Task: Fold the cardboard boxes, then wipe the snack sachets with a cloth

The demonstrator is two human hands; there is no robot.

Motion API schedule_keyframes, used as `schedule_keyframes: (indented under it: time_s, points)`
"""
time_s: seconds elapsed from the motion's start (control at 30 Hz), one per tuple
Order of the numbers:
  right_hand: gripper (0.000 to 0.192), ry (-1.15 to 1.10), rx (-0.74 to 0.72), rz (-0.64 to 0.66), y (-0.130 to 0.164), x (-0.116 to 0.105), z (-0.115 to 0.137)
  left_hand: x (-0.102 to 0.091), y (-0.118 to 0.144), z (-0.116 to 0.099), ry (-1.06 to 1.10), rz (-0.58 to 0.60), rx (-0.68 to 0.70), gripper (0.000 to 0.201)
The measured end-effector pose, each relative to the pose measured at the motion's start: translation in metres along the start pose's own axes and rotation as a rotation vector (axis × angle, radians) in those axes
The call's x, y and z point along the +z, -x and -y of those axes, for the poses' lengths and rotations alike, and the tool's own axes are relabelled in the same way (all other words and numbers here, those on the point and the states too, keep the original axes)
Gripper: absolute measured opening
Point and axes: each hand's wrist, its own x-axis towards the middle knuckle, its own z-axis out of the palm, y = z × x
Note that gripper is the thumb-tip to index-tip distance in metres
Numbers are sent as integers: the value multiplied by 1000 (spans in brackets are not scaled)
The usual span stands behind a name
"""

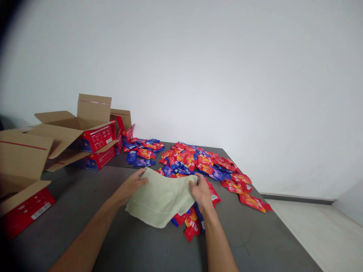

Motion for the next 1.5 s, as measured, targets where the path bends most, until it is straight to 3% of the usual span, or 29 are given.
schedule_keyframes:
  time_s: [0.13, 0.27, 0.37, 0.57, 0.67, 0.73, 0.8, 0.93, 1.0, 1.07, 1.13, 1.2, 1.23, 1.37, 1.5]
  points:
    - [42, -75, 94, 34, 17, 19, 20, 30, 12, -16, -218, -48, 213, 48]
    - [40, -189, 103, 183, 36, 43, 37, 66, 28, -25, -322, 34, 268, 50]
    - [45, -220, 92, 282, 44, 50, 49, 79, 35, -28, -337, 27, 293, 51]
    - [48, -116, -26, 353, 50, 46, 64, 79, 36, -31, -320, -28, 251, 50]
    - [48, -154, -72, 388, 52, 45, 58, 77, 36, -33, -221, 23, 280, 57]
    - [50, -280, -20, 462, 53, 45, 52, 75, 34, -33, -148, 41, 300, 69]
    - [53, -424, 45, 568, 56, 46, 49, 72, 31, -32, -85, -12, 293, 72]
    - [55, -544, 60, 780, 61, 47, 57, 61, 21, -27, 74, -132, 220, 49]
    - [54, -537, 44, 745, 59, 46, 60, 54, 20, -26, 180, -149, 156, 46]
    - [49, -464, 8, 534, 52, 43, 58, 46, 20, -28, 302, -165, 69, 48]
    - [42, -299, -22, 240, 44, 40, 54, 40, 22, -30, 429, -182, -28, 52]
    - [43, -165, -11, 96, 39, 38, 49, 35, 24, -32, 535, -192, -102, 56]
    - [44, -156, 11, 120, 38, 38, 48, 33, 25, -33, 565, -184, -119, 58]
    - [45, -366, 122, 423, 47, 43, 51, 30, 21, -30, 524, -147, -84, 56]
    - [57, -386, 142, 330, 50, 47, 51, 31, 8, -16, 298, -230, 64, 45]
